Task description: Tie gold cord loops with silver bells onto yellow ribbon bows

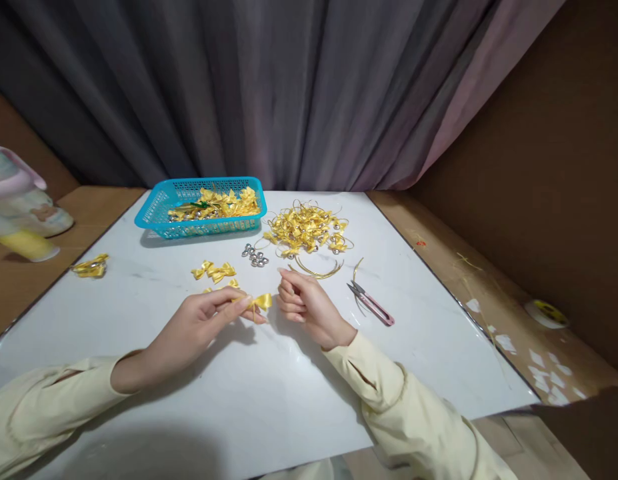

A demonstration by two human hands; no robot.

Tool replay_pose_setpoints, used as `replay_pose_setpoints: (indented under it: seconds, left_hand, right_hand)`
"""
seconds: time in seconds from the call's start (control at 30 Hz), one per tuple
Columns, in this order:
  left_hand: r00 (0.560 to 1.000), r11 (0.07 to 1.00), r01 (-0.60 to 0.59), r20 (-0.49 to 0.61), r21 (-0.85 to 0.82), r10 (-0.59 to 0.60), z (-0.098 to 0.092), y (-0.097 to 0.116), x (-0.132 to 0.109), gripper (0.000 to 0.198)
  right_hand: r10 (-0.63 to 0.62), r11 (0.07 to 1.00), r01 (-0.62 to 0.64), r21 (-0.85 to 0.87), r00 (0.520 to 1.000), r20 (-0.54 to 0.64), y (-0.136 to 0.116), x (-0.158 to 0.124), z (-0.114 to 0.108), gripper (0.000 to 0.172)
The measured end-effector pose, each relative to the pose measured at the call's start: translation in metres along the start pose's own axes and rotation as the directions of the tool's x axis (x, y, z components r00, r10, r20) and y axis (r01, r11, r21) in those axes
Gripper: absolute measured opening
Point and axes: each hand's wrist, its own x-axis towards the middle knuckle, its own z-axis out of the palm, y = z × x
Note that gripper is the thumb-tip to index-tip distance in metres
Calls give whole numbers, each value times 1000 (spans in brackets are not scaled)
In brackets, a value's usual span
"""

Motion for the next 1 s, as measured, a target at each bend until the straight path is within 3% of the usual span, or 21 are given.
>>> replay_pose_setpoints:
  seconds: [0.27,0.5,0.7,0.8,0.9,1.0]
  left_hand:
    - [994,1000,24,104,-20,-22,0,4,-9,32]
    - [999,1000,0,46,-27,1,-5,10,-11,29]
    - [995,983,78,75,-165,-67,-4,7,-8,24]
    - [987,955,154,87,-254,-136,-2,5,-4,20]
    - [981,939,194,77,-282,-179,-2,3,-1,20]
    - [977,932,213,50,-293,-207,-2,0,1,21]
  right_hand:
    - [-156,986,145,-79,975,-157,-14,9,-26,42]
    - [-395,901,308,-307,874,-283,-14,15,-35,39]
    - [-437,819,279,-501,870,-230,-22,-2,-16,31]
    - [-482,777,354,-520,866,-130,-24,-19,-1,29]
    - [-615,586,489,-646,788,40,-15,-34,12,33]
    - [-680,175,593,-786,650,339,1,-41,17,32]
